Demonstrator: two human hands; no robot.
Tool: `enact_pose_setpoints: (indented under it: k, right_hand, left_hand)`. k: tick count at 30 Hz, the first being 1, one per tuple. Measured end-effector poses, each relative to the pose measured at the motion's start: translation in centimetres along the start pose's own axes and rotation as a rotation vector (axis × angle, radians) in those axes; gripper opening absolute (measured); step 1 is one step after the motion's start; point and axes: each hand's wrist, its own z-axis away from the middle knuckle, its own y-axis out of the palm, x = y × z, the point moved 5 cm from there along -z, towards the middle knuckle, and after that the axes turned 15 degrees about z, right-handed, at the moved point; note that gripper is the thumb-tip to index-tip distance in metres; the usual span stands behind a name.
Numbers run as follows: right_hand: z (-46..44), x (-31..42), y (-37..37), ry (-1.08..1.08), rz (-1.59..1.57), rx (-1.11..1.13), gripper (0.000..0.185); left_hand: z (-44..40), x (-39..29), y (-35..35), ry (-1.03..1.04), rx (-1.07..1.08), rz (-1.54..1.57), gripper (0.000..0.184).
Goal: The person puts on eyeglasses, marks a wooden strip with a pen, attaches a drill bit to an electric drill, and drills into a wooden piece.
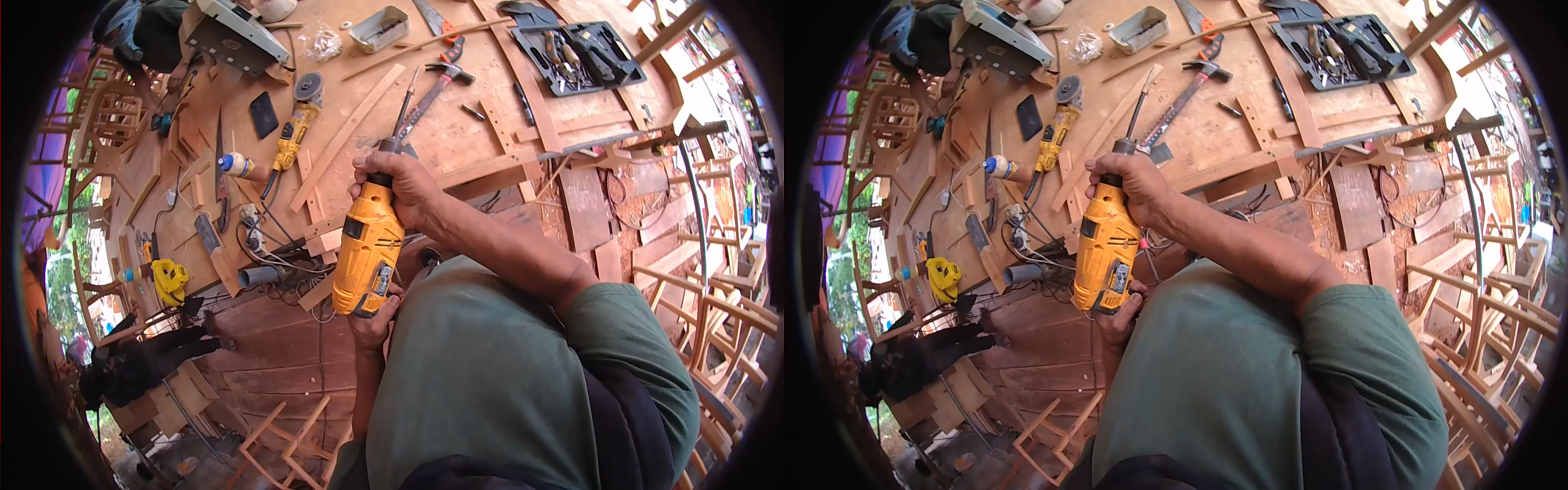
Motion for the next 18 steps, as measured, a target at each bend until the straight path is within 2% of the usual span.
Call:
enact_pose_setpoints:
  k: [4, 7, 11, 14, 18]
  right_hand:
    - [0.2, -0.6, -0.6, -0.016, -0.045, -0.015, 0.018]
    - [1.3, -0.7, -1.1, -0.019, -0.084, -0.064, 0.018]
    - [2.6, -1.1, -2.7, -0.075, -0.128, -0.144, 0.016]
    - [4.3, -0.9, -4.0, -0.151, -0.182, -0.176, 0.013]
    - [6.1, -0.9, -5.9, -0.199, -0.204, -0.259, 0.011]
  left_hand:
    - [-0.1, -1.9, 1.2, -0.052, -0.023, 0.107, 0.038]
    - [0.1, -1.6, 0.9, -0.05, -0.053, 0.081, 0.043]
    - [0.0, -1.1, -0.6, -0.157, 0.11, -0.06, 0.044]
    - [-0.2, -0.3, -0.5, -0.193, 0.126, 0.064, 0.045]
    - [-0.8, -0.4, 0.1, -0.182, 0.243, 0.024, 0.047]
